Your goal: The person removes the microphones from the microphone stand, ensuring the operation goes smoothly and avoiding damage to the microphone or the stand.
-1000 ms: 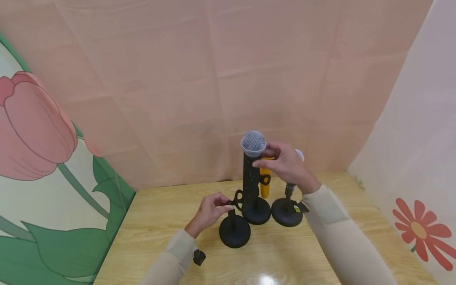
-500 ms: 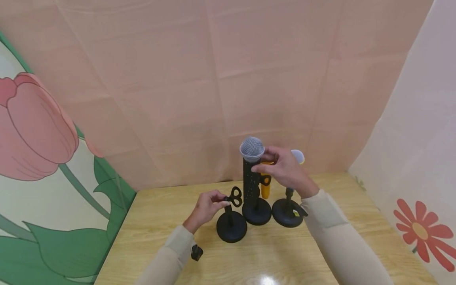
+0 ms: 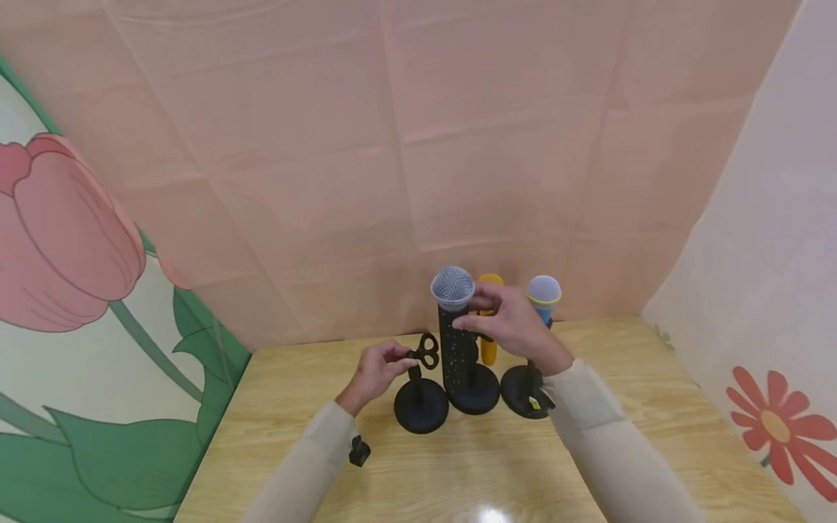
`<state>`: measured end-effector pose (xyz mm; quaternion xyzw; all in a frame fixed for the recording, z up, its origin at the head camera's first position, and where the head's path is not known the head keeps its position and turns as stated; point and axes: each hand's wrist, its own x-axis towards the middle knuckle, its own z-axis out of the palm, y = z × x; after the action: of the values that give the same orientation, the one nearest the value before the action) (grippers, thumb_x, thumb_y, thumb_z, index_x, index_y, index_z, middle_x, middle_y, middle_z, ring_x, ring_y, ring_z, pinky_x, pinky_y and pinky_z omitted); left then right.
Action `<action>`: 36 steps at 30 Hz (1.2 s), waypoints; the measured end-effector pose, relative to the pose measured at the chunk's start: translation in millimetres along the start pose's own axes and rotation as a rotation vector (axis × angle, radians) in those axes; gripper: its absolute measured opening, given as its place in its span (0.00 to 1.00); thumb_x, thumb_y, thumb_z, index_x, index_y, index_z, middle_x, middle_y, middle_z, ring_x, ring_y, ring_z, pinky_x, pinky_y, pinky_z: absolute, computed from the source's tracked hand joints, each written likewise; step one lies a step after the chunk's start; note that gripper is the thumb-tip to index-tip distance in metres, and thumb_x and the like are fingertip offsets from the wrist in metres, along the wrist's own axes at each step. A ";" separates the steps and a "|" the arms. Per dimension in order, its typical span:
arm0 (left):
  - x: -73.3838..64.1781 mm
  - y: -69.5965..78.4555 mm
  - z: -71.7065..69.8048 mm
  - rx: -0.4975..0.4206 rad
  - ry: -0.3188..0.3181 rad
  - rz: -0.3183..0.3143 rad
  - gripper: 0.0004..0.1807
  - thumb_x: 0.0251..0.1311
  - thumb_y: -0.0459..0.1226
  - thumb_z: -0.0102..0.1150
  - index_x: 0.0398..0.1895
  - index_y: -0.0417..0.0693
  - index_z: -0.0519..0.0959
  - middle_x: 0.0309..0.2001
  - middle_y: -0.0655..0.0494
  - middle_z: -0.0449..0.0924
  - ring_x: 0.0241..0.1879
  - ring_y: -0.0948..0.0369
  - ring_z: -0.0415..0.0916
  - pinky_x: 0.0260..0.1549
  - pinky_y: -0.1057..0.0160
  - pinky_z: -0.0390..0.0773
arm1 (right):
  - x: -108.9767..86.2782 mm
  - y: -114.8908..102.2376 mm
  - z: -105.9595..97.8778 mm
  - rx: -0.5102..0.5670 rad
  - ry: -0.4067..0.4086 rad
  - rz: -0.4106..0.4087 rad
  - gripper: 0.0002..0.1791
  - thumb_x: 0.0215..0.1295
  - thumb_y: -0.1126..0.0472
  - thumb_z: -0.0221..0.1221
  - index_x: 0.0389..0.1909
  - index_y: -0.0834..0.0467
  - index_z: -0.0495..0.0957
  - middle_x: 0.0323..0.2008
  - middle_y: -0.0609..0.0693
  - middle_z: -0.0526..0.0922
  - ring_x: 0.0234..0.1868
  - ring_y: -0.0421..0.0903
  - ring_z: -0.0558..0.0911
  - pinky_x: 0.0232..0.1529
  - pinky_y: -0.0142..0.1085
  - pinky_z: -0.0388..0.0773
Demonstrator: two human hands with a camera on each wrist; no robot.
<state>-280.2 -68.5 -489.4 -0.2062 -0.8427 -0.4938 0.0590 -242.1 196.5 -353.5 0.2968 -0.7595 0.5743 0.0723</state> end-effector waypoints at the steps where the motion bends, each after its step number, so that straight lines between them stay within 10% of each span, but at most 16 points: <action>1: 1.2 -0.9 -0.4 -0.004 -0.003 0.007 0.05 0.58 0.32 0.70 0.36 0.42 0.85 0.38 0.51 0.87 0.41 0.56 0.85 0.38 0.64 0.83 | -0.2 1.2 1.0 0.007 -0.001 0.006 0.28 0.59 0.76 0.66 0.60 0.77 0.71 0.53 0.73 0.78 0.48 0.34 0.83 0.44 0.32 0.82; 15: 13.1 -13.2 -0.5 0.011 -0.001 0.057 0.13 0.59 0.32 0.69 0.47 0.38 0.84 0.40 0.50 0.87 0.41 0.57 0.85 0.41 0.64 0.83 | -4.9 15.7 11.3 -0.033 0.005 0.019 0.27 0.60 0.73 0.67 0.60 0.74 0.73 0.54 0.68 0.80 0.51 0.46 0.84 0.46 0.33 0.81; 23: 19.2 -13.4 -3.9 0.001 0.001 -0.007 0.11 0.61 0.32 0.67 0.46 0.39 0.86 0.42 0.48 0.87 0.41 0.58 0.85 0.38 0.67 0.83 | -7.3 22.4 17.2 0.020 -0.029 0.080 0.26 0.63 0.70 0.66 0.60 0.74 0.72 0.55 0.69 0.80 0.48 0.34 0.83 0.47 0.31 0.81; 36: 30.3 -12.0 -21.6 0.192 -0.047 -0.048 0.16 0.66 0.36 0.63 0.55 0.44 0.83 0.51 0.49 0.84 0.49 0.56 0.83 0.42 0.66 0.83 | -14.3 34.1 30.6 0.018 -0.017 0.108 0.22 0.61 0.68 0.68 0.55 0.71 0.77 0.49 0.66 0.84 0.38 0.40 0.84 0.37 0.32 0.82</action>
<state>-314.8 -83.4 -479.0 -0.1907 -0.8921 -0.4070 0.0469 -241.6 179.4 -398.3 0.2606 -0.7700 0.5815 0.0321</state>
